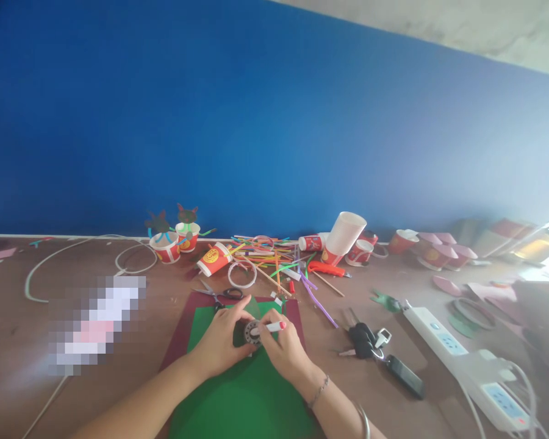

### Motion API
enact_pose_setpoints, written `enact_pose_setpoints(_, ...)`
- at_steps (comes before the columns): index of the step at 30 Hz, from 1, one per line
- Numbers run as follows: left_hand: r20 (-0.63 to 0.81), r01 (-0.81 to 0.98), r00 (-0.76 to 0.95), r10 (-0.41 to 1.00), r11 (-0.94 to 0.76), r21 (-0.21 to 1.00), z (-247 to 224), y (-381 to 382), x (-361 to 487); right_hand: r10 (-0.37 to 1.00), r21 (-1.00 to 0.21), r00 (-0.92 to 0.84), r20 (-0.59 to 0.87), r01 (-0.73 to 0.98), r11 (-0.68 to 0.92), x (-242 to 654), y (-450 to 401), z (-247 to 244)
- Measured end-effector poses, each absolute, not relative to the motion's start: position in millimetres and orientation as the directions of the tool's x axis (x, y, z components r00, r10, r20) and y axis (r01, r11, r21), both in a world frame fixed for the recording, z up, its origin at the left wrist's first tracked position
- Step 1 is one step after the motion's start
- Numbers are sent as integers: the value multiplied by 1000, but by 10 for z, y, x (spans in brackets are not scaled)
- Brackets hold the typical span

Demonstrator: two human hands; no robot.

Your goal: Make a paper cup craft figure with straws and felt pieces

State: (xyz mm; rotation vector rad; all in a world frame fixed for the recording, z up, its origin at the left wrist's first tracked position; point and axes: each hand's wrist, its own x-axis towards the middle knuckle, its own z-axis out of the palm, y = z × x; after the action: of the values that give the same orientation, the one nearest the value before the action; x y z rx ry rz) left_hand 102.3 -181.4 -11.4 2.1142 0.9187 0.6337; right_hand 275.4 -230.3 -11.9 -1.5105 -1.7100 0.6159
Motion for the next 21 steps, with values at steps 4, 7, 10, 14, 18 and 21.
enact_pose_setpoints(4,137,410,623,771,-470,782,-135,-1813,1025,994,-851,10,106,518,85,2769,-2195,-123)
enact_pose_setpoints(7,138,415,620,772,-472,778,-165,-1808,1026,1000,-869,-5,16,494,16,2771,-2094,-81)
enact_pose_setpoints(10,142,430,611,779,-477,767,-190,-1802,1026,998,-845,-64,-21,534,17,2746,-2005,35)
enact_pose_setpoints(14,140,458,604,784,-486,745,-205,-1797,1032,986,-721,-141,-94,692,30,2688,-1925,245)
enact_pose_setpoints(18,141,493,575,806,-479,727,-199,-1800,1044,973,-574,-176,-150,817,59,2645,-1878,384)
enact_pose_setpoints(21,141,509,560,816,-473,719,-193,-1805,1046,972,-491,-193,-132,865,104,2612,-1857,440)
